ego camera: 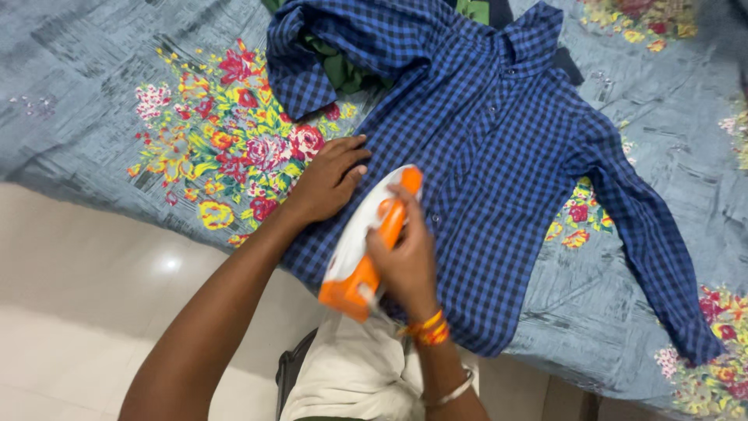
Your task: The person irons a blue checkered shirt laid out on a floral bedsheet. They smooth the fabric with one hand while moving an orange and white iron over the shirt's body and sleeves.
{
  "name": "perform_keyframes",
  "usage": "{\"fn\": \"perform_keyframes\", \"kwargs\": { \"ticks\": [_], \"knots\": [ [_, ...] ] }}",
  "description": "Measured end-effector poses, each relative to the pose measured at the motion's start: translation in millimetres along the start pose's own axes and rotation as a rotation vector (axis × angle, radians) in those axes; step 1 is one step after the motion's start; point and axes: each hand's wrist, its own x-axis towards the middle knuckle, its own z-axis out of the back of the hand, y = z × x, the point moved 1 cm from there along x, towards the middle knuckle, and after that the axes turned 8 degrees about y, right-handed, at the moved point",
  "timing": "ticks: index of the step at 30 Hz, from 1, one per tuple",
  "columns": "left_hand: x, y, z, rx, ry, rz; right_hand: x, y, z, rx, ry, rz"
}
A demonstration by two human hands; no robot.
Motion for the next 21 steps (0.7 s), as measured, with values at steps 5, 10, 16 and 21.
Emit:
{"fn": "perform_keyframes", "kwargs": {
  "ticks": [5, 10, 16, 21],
  "knots": [
    [-2.5, -11.5, -0.9, 0.31, 0.079, -0.021, 28.4, -20.7, 5.7, 0.034, -0.05, 0.164],
    [-5.4, -22.0, -1.4, 0.402, 0.056, 0.02, 124.6, -51.0, 49.0, -0.129, -0.205, 0.373],
    [-3.2, -27.3, 1.3, 0.436, 0.028, 0.049, 62.2, -25.2, 21.4, 0.129, -0.013, 0.134],
    [-3.0, -25.1, 0.1, 0.414, 0.016, 0.046, 18.9, -14.9, 5.7, 0.056, 0.071, -0.019]
  ]
}}
